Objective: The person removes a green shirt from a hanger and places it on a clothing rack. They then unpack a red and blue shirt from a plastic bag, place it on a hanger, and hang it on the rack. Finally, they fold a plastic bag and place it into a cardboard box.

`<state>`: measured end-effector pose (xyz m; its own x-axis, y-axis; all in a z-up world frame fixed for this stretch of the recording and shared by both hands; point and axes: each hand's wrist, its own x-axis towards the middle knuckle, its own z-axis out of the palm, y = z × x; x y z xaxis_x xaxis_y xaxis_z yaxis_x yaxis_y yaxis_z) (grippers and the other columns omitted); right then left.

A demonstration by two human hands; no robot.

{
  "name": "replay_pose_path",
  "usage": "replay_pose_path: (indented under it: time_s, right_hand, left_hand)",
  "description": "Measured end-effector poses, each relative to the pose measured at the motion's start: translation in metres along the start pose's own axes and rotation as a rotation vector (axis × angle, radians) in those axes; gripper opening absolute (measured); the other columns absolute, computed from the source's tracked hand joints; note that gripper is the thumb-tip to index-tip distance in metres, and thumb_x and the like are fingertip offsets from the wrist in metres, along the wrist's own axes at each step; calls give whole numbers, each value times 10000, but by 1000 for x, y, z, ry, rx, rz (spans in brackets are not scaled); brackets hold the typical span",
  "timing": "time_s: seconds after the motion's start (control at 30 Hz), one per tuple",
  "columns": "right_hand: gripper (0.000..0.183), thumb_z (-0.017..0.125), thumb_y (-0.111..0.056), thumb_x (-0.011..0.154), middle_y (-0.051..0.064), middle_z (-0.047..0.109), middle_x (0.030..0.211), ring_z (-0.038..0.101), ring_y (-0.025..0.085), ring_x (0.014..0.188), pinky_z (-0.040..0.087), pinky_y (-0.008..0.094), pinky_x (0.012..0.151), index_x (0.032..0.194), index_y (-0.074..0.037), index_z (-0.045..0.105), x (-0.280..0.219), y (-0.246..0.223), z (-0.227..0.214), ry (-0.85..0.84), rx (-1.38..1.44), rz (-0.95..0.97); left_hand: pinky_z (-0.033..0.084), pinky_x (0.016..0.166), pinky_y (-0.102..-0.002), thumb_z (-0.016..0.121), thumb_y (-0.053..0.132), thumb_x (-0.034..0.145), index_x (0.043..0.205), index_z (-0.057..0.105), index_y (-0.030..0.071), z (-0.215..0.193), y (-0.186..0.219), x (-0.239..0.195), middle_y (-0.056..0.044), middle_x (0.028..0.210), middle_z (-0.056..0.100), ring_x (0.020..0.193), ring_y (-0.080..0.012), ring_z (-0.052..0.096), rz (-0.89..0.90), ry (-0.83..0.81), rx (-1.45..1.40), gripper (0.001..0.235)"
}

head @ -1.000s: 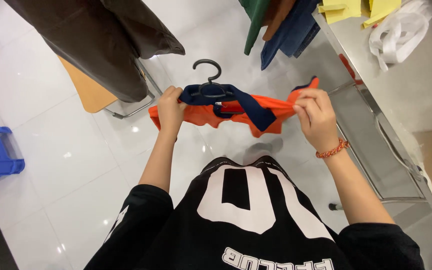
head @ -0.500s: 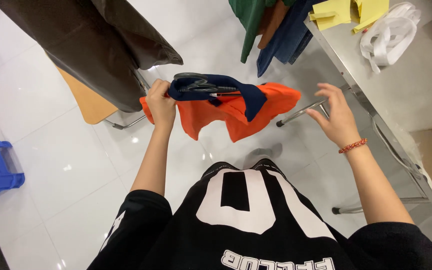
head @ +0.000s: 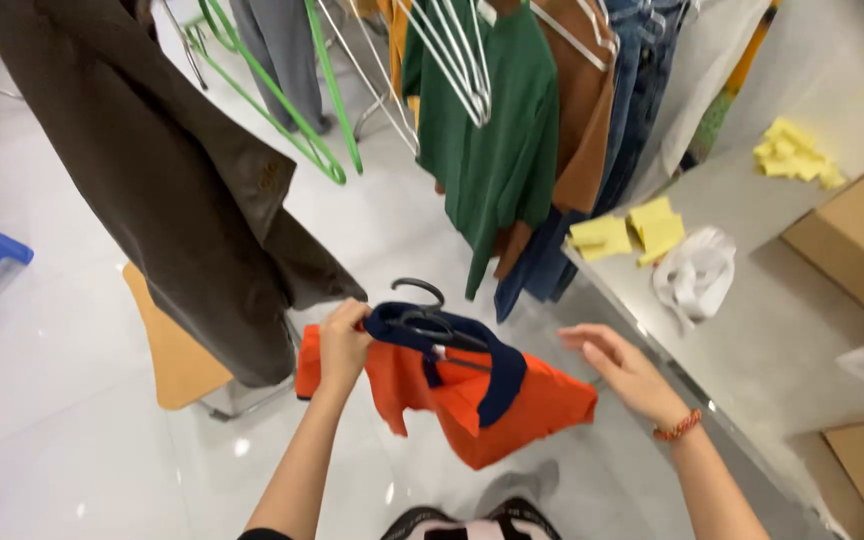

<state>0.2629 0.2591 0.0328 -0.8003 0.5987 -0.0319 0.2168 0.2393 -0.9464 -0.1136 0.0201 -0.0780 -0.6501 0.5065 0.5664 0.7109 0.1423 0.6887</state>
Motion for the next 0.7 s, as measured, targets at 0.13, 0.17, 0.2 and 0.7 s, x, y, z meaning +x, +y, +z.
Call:
replay_pose_path:
  time_s: [0.13,0.17,0.2,0.7]
  right_hand:
    - [497,551,-437,977,-59,813,1325,711,87,1155,541,266,966,1353,-211,784,10,-51,8,-221,-192,318]
    - [454,574,-414,986,-94,846,1248,724,56,1038,530,233,900,1316,-216,815,7,-56,10,-310,-251,327]
    - [454,574,-414,986,-94,846,1248,724,56,1038,530,233,900,1316,-216,815,10,-65,6,-302,-256,311]
    - [587,578,123,874,274,766,1433,698,417,1241,487,466,1093,1447,134,704,22,-117,-35,220,522,335]
  left_hand:
    - [324,625,-331,703,-48,680,678,491,134,12,51,49,20,673,461,636,-157,416,-18,-142,-93,280]
    - [339,627,-315,704,-40,703,679,504,136,18,55,56,28,675,492,650,-147,438,-54,-167,-104,268]
    - [339,627,-315,704,-40,703,679,504,136,26,61,70,28,675,492,650,-147,438,-40,-156,-106,268]
    - [381,1160,-473,629,157,891,1522,561,301,108,143,166,-54,1400,538,1314,-307,491,137,-502,-163,651]
